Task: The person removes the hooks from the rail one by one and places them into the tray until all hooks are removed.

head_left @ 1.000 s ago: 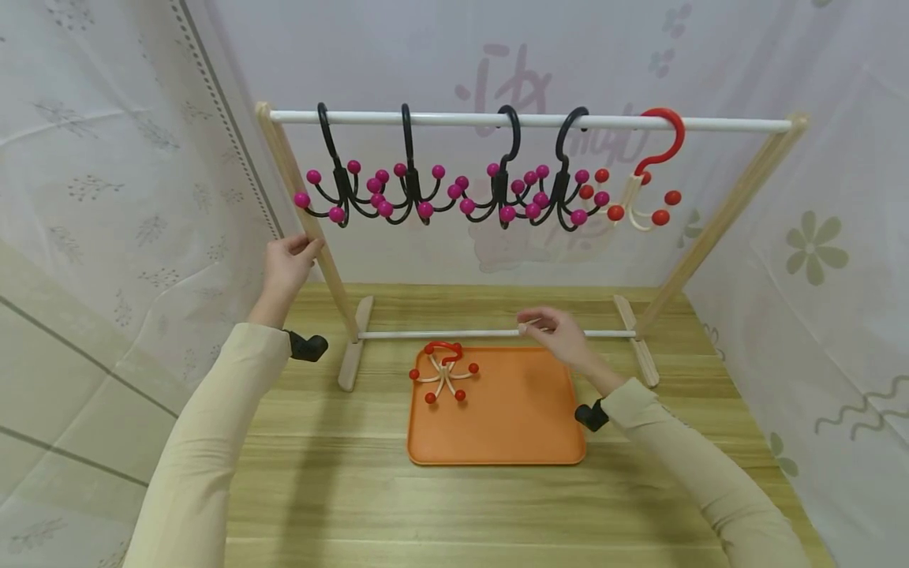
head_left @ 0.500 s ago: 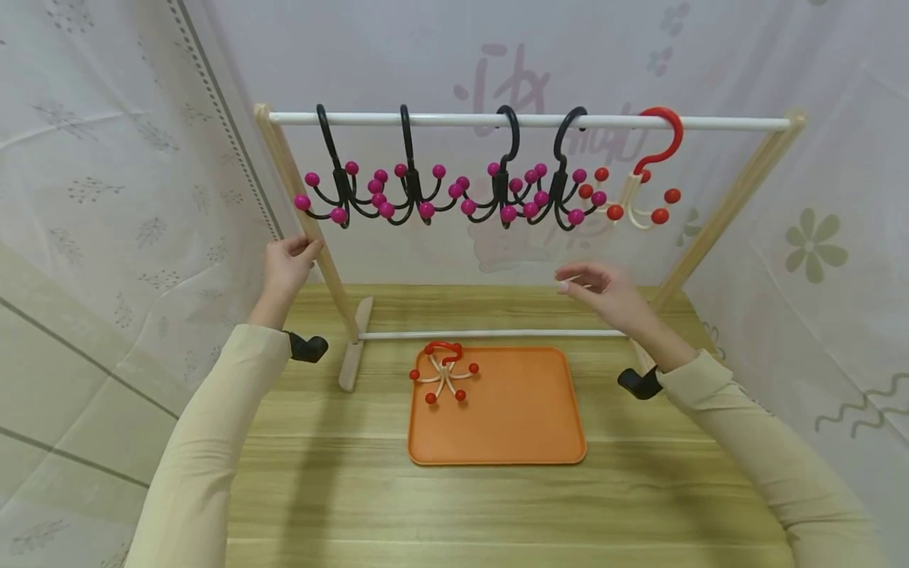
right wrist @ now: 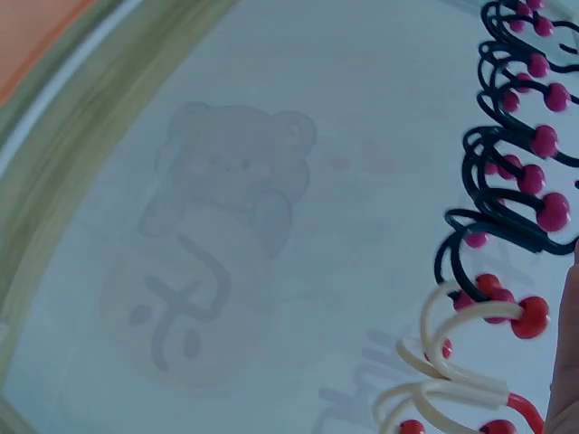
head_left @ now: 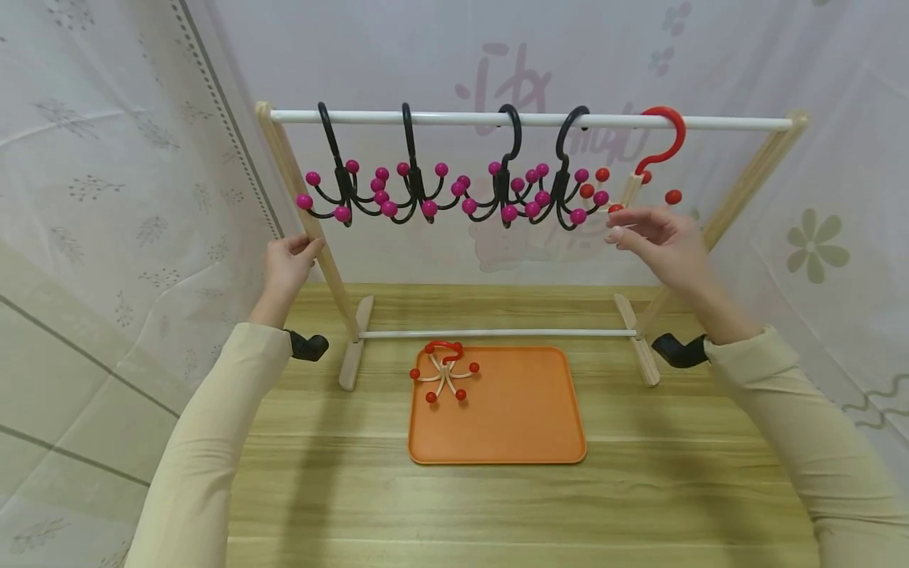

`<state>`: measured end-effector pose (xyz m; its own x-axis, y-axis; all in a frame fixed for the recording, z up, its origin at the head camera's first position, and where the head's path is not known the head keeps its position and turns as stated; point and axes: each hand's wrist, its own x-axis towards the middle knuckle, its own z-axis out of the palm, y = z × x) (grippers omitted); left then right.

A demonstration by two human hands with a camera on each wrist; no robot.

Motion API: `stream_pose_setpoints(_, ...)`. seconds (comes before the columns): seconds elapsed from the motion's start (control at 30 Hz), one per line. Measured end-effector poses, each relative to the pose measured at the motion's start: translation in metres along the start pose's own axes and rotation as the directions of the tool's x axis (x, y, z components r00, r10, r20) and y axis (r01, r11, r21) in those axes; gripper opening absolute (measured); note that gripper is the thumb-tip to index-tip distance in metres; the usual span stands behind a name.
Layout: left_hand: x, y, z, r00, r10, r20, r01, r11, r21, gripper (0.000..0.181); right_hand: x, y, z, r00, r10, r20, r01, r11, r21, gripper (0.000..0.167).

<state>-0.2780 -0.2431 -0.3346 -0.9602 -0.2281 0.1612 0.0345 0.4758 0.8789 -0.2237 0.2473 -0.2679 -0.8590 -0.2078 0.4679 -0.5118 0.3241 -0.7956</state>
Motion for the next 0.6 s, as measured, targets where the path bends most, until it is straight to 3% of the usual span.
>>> stream_pose_setpoints(0.17,0.0,0.0,0.0,1.0,-0.001,0.002,0.001,1.0,0.001,0.046,0.007,-0.005,-0.014,0.997,0.003,-0.081,0.003,0.997,0.079,0.024)
stream_pose_setpoints(0.27,0.0,0.0,0.0,1.0,-0.005,0.005,0.005,1.0,0.004,0.046,0.012,-0.008,-0.022,0.991,0.009,-0.136,0.002,0.997,0.079,0.025)
stream_pose_setpoints(0.37,-0.001,0.001,0.0,1.0,-0.007,0.005,0.007,1.0,0.004,0.046,0.016,-0.01,-0.029,0.981,0.05,-0.189,-0.023,0.99,0.142,0.024)
stream_pose_setpoints(0.6,-0.001,0.001,0.0,1.0,-0.014,0.004,0.014,1.0,0.003,0.045,0.021,-0.006,-0.04,0.944,0.184,-0.274,-0.069,0.923,0.38,0.023)
